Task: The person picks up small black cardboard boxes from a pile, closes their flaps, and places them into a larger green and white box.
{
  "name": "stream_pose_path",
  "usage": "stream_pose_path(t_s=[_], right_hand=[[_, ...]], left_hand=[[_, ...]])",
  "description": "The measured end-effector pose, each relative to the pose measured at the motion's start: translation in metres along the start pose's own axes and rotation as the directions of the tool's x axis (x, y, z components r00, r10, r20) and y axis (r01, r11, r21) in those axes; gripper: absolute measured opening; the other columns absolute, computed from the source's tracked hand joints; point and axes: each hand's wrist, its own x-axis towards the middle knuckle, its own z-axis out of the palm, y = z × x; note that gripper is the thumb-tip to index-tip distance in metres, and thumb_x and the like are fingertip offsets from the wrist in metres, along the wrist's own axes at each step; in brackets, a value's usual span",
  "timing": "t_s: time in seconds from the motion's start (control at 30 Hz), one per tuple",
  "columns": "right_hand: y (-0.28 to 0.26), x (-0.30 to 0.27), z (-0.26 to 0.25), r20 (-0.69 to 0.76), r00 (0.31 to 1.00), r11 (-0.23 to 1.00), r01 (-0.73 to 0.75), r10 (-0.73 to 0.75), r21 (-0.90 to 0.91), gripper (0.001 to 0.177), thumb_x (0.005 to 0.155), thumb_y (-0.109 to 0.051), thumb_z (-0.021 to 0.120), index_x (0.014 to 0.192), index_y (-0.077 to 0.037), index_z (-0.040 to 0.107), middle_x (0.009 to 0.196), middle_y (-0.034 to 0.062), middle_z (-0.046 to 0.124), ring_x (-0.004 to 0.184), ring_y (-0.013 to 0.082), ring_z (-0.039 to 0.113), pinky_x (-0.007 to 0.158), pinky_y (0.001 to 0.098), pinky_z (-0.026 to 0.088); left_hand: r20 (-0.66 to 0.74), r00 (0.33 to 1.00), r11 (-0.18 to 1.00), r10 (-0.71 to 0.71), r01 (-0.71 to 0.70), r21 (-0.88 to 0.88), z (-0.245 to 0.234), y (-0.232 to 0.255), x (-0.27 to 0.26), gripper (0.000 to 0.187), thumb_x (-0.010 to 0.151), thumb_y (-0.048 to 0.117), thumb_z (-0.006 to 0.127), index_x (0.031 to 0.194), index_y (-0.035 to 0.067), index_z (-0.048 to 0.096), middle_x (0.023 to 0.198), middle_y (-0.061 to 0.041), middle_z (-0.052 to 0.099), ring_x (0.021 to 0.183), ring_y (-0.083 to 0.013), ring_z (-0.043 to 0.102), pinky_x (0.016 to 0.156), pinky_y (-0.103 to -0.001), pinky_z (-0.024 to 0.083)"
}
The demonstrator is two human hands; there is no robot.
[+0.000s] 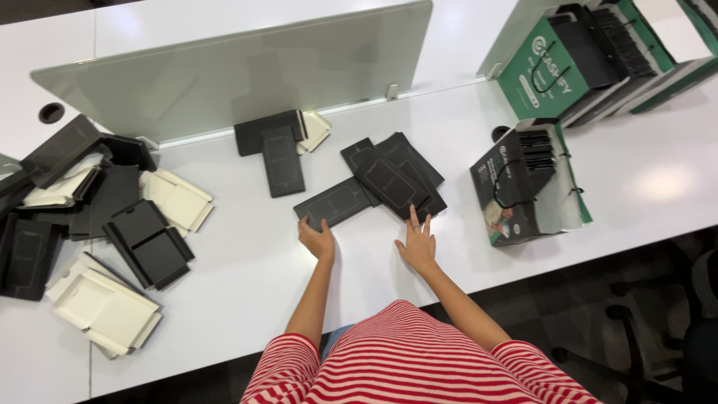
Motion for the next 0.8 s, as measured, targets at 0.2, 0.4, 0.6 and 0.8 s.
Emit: stream_pose_path(t_s=[0.2,0.4,0.6,0.8], right_hand=[[0.032,-0.010,0.002,-0.028,0.996,0.994,0.081,-0.079,0.075,0.075,0.084,-0.043,0.076,0.143,-0.001,0.052,0.172,0.0089,-0.003,0.151,0.0524,0.018,0.078,0.0446,0.062],[0.060,-0.002,-0.002,0.084,0.983,0.980,0.151,-0.162,0.129,0.065,0.084,-0.043,0.077,0.136,-0.007,0.058,0.172,0.0082,-0.004,0.151,0.0527,0.018,0.082,0.0468,0.062],[0.071,-0.010,-0.022,-0.160,0.900,0.871,0.433,-0.404,0.234,0.068,0.084,-0.025,0.079,0.144,-0.005,0.052,0.168,0.0215,0.015,0.140,0.0528,0.040,0.094,0.0493,0.057],[0.026,-0.053,-0.103,-0.347,0.745,0.611,0.666,-0.569,0.427,0.072,0.087,-0.017,0.080,0.147,-0.005,0.044,0.161,0.0184,0.040,0.130,0.0392,0.055,0.104,0.0461,0.049]], left_hand=[[-0.022,0.935,0.914,-0.355,0.342,-0.217,0.013,0.018,0.009,0.068,0.084,0.019,0.083,0.139,-0.003,0.049,0.132,-0.020,0.061,0.122,-0.0322,0.059,0.104,-0.041,0.049],[-0.038,0.962,0.816,-0.272,0.209,-0.539,0.012,0.034,-0.021,0.042,0.090,0.014,0.079,0.124,-0.002,0.060,0.128,-0.018,0.065,0.108,-0.0266,0.069,0.090,-0.036,0.057],[-0.029,0.995,0.782,-0.098,0.059,-0.620,-0.019,0.074,-0.080,0.046,0.099,0.015,0.065,0.138,0.002,0.046,0.128,-0.027,0.068,0.114,-0.0271,0.071,0.094,-0.035,0.056],[0.010,0.989,0.740,0.149,-0.104,-0.664,-0.027,0.130,-0.157,0.067,0.102,0.012,0.060,0.157,0.004,0.024,0.140,-0.032,0.058,0.127,-0.0304,0.062,0.107,-0.038,0.049]])
